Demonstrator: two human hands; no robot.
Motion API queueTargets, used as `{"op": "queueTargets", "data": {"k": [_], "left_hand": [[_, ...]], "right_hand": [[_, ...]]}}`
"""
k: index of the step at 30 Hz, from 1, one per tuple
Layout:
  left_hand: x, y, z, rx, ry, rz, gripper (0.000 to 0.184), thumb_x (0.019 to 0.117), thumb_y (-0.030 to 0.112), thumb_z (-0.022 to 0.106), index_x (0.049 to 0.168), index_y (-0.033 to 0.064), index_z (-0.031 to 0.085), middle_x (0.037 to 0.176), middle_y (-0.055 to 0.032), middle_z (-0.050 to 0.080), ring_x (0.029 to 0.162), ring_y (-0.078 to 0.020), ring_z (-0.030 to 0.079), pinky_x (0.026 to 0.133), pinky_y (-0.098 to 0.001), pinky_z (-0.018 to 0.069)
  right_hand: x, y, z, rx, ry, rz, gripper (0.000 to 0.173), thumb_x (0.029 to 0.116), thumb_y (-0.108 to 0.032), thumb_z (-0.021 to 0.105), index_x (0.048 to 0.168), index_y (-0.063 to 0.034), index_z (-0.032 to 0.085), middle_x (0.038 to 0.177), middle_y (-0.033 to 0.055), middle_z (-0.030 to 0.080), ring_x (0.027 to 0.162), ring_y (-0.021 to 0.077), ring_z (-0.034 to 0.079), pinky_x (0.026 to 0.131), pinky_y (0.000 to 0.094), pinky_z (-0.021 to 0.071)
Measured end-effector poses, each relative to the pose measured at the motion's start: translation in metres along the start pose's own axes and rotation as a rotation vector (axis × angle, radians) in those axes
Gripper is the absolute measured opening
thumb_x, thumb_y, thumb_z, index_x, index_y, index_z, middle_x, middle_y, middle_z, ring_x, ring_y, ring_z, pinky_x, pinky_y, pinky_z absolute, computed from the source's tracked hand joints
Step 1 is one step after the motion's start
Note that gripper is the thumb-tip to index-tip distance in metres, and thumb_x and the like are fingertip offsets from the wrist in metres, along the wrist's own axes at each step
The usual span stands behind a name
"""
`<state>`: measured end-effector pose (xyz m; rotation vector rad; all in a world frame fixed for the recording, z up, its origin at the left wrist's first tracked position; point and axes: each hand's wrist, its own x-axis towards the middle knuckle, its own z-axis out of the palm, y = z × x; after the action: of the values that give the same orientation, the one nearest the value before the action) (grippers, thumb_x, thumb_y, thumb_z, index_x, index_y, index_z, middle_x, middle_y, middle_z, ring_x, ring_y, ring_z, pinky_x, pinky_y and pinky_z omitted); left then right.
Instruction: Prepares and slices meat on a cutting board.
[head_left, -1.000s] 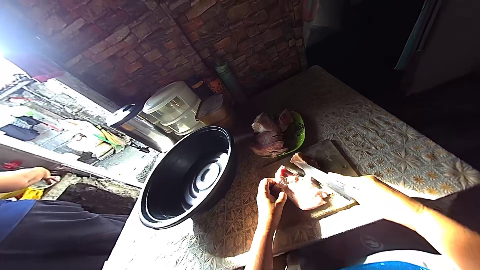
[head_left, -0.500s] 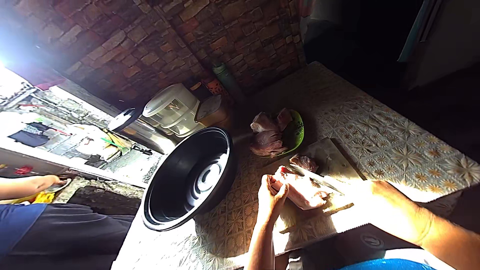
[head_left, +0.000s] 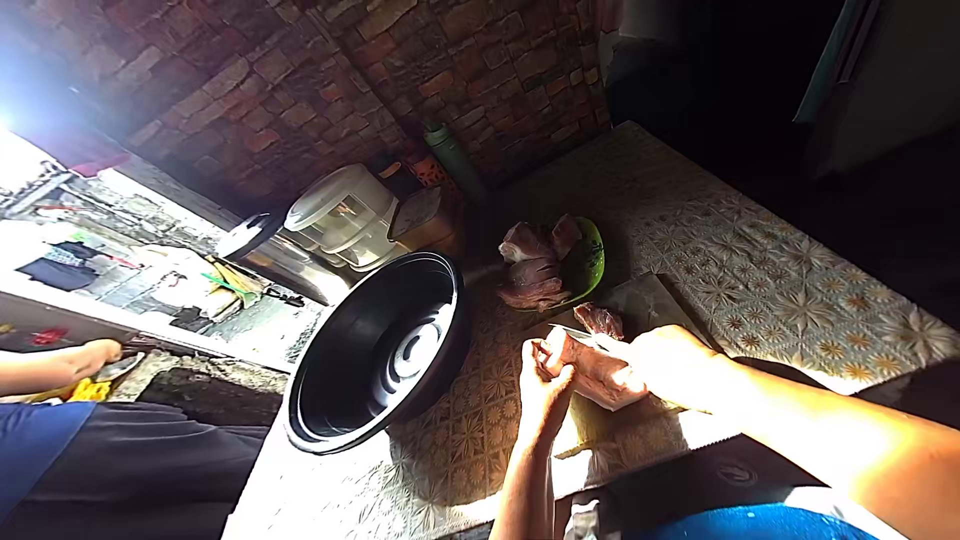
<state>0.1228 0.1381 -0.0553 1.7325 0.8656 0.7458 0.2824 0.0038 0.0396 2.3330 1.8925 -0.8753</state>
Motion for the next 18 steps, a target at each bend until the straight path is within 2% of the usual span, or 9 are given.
{"op": "queueTargets", "data": {"k": [2,3,6,8,10,12,14,15,18], "left_hand": [[0.001,-0.005,-0.009,-0.082,0.043,0.022,0.054,0.0756,-0.001,0.068,0.125,-0.0056,0.047,0.101,-0.0089,0.062,0.092,-0.0089,0.065,0.081,-0.026,0.056],[0.001,-0.009,-0.017,-0.094,0.045,0.04,0.052,0.0772,-0.004,0.068,0.125,-0.0065,0.047,0.1,-0.0072,0.062,0.09,-0.0065,0.065,0.08,-0.0236,0.056],[-0.002,-0.015,-0.027,-0.123,0.03,0.1,0.049,0.0764,-0.006,0.066,0.122,-0.0059,0.047,0.096,-0.0024,0.062,0.087,-0.0022,0.064,0.078,-0.0205,0.0556],[-0.005,-0.008,-0.025,-0.127,0.027,0.125,0.047,0.075,-0.004,0.066,0.119,-0.0047,0.049,0.096,-0.0033,0.063,0.087,-0.0043,0.065,0.077,-0.0217,0.056],[-0.01,0.003,-0.019,-0.138,-0.022,0.155,0.047,0.0736,-0.005,0.067,0.117,-0.0034,0.05,0.098,-0.003,0.064,0.088,-0.0048,0.065,0.077,-0.0224,0.0565],[-0.016,0.013,-0.008,-0.125,-0.085,0.211,0.049,0.0743,-0.005,0.067,0.12,-0.0042,0.051,0.104,-0.0041,0.066,0.092,-0.0062,0.067,0.081,-0.024,0.0585],[-0.024,0.023,-0.003,-0.074,-0.089,0.255,0.049,0.0736,-0.005,0.069,0.119,-0.0038,0.052,0.104,-0.0054,0.07,0.091,-0.0089,0.071,0.079,-0.0268,0.0609],[-0.028,0.025,-0.004,-0.048,-0.078,0.279,0.047,0.0731,-0.005,0.07,0.118,-0.0036,0.054,0.103,-0.0053,0.07,0.09,-0.0089,0.07,0.078,-0.0267,0.061],[-0.043,0.039,-0.009,-0.102,-0.038,0.344,0.045,0.0731,-0.005,0.067,0.115,0.0008,0.052,0.099,0.0003,0.067,0.088,-0.0046,0.069,0.077,-0.0238,0.0597]], "right_hand": [[-0.047,-0.026,-0.03,0.199,0.039,-0.009,0.046,0.107,-0.007,0.046,0.153,0.0002,0.045,0.127,0.0333,0.064,0.119,0.0463,0.062,0.101,0.0565,0.0432],[-0.065,-0.035,-0.042,0.277,0.012,0.017,0.042,0.1081,-0.007,0.045,0.147,0.0075,0.049,0.133,0.0339,0.061,0.124,0.0436,0.059,0.107,0.0518,0.04],[-0.099,-0.036,-0.044,0.288,0.078,0.036,0.036,0.1074,-0.004,0.043,0.134,0.0162,0.055,0.121,0.037,0.063,0.115,0.0469,0.061,0.1,0.0541,0.0416],[-0.106,-0.043,-0.039,0.383,0.212,-0.011,0.033,0.106,-0.001,0.042,0.129,0.0176,0.058,0.121,0.0357,0.065,0.113,0.0443,0.063,0.099,0.0501,0.0441],[-0.106,-0.057,-0.046,0.56,0.139,0.017,0.036,0.1104,-0.001,0.032,0.135,0.0152,0.052,0.138,0.031,0.057,0.126,0.0351,0.053,0.109,0.0403,0.035],[-0.079,-0.034,-0.022,0.301,0.129,0.032,0.038,0.1108,-0.004,0.032,0.14,0.0087,0.053,0.134,0.0296,0.061,0.124,0.0403,0.058,0.105,0.0506,0.0404],[-0.026,0.009,0.023,0.0,0.142,-0.005,0.03,0.1062,-0.005,0.04,0.128,0.0041,0.059,0.109,0.0276,0.068,0.102,0.0462,0.068,0.081,0.0605,0.0532],[-0.009,0.013,0.029,-0.034,0.1,0.023,0.029,0.1049,-0.006,0.044,0.128,0.002,0.059,0.107,0.0264,0.068,0.101,0.0463,0.068,0.079,0.0615,0.0533],[0.014,0.01,0.029,0.003,0.075,0.053,0.045,0.0998,-0.006,0.054,0.145,-0.0052,0.054,0.116,0.0253,0.068,0.108,0.046,0.066,0.085,0.063,0.0519]]}}
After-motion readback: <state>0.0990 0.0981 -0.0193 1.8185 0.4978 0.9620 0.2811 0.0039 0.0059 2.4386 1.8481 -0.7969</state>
